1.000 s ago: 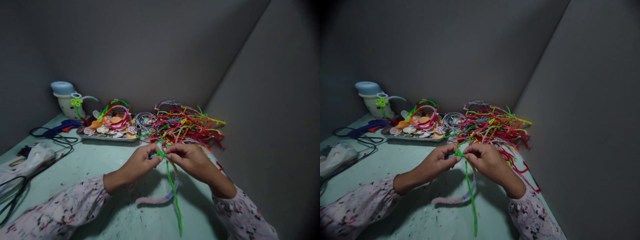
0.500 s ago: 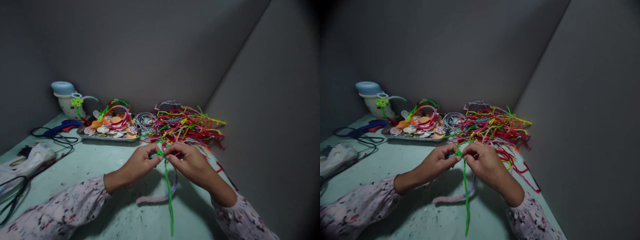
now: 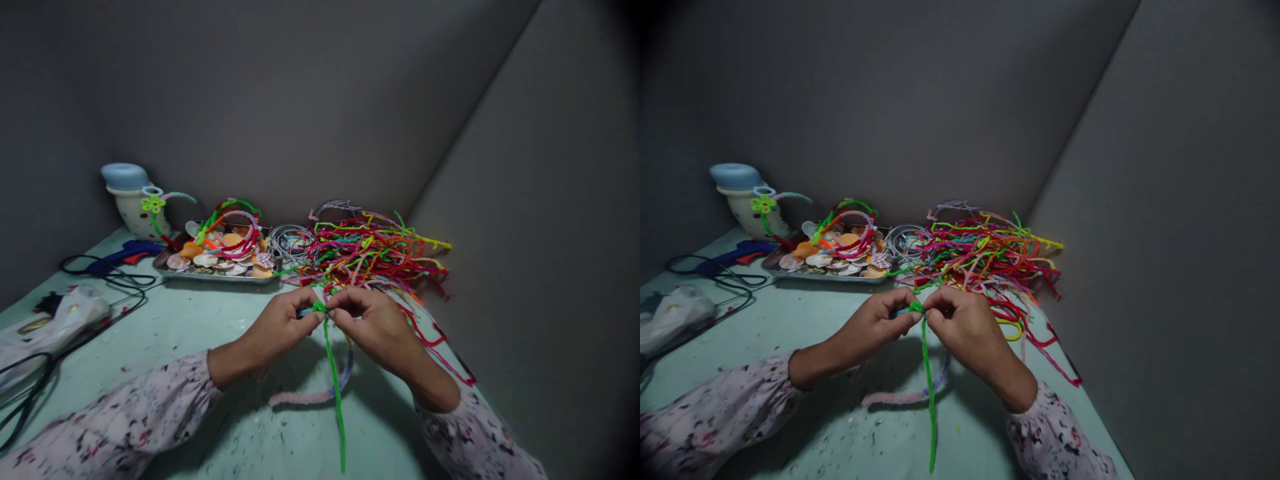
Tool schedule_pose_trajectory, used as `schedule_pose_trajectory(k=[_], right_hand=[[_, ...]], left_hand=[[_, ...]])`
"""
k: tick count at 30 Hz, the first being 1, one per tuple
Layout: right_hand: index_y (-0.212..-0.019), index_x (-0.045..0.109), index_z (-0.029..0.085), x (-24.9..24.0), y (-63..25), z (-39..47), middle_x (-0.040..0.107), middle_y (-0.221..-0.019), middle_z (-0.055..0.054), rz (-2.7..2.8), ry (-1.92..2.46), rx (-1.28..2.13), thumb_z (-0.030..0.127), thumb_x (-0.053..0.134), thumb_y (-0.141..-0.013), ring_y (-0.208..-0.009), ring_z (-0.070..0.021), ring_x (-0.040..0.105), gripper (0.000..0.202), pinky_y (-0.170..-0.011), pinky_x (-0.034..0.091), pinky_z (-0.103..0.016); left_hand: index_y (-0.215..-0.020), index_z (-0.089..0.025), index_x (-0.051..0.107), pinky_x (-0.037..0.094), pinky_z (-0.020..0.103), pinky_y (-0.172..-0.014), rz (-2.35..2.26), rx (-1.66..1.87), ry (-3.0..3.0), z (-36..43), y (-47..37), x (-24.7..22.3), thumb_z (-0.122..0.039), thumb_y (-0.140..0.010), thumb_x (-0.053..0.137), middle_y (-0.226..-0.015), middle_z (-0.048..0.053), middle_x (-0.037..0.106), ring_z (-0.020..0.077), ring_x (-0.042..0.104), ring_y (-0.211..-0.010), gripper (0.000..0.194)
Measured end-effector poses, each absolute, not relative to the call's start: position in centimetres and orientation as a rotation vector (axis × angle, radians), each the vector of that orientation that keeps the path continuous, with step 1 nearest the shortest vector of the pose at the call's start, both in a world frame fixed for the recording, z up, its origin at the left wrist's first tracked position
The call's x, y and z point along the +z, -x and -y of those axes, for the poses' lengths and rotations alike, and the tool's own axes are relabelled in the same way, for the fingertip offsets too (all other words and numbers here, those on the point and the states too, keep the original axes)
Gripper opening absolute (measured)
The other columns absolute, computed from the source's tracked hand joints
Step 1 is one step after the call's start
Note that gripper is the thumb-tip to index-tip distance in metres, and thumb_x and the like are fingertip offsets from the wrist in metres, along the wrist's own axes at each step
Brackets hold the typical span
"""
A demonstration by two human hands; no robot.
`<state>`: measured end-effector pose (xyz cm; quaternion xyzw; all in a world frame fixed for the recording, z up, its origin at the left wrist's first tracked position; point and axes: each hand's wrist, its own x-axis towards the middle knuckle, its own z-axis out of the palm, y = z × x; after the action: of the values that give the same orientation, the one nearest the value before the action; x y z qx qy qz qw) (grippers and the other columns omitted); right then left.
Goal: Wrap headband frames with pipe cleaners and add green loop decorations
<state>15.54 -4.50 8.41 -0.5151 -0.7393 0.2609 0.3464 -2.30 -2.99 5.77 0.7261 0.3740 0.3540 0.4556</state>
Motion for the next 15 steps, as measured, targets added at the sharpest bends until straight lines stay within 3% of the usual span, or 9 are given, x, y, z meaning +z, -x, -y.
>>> schedule_pose_trajectory(k=[10,15], right_hand=[[-0.084,0.069,0.019,7.77,-15.75,4.04,0.069,-0.075,0.000,1.884,1.312,0.822,0.018,0.057,-0.078,-0.066,-0.0131,0.061,0.013,-0.060,0.045,-0.023],[-0.080,0.069,0.018,7.77,-15.22,4.34,0.069,-0.071,-0.001,1.840,1.390,0.725,0.021,0.059,-0.077,-0.062,-0.0133,0.061,0.010,-0.057,0.045,-0.023]], left_hand=[[-0.073,-0.016,0.056,0.033,0.021,-0.057,-0.965,0.884,-1.766,2.73,2.28,5.48,-0.025,-0.083,0.053,-0.063,-0.005,0.049,0.0090,0.042,-0.058,0.014],[-0.077,-0.016,0.061,0.035,0.022,-0.058,-0.994,0.893,-1.780,2.73,2.27,5.54,-0.028,-0.082,0.055,-0.066,-0.004,0.055,0.0100,0.047,-0.060,0.014]])
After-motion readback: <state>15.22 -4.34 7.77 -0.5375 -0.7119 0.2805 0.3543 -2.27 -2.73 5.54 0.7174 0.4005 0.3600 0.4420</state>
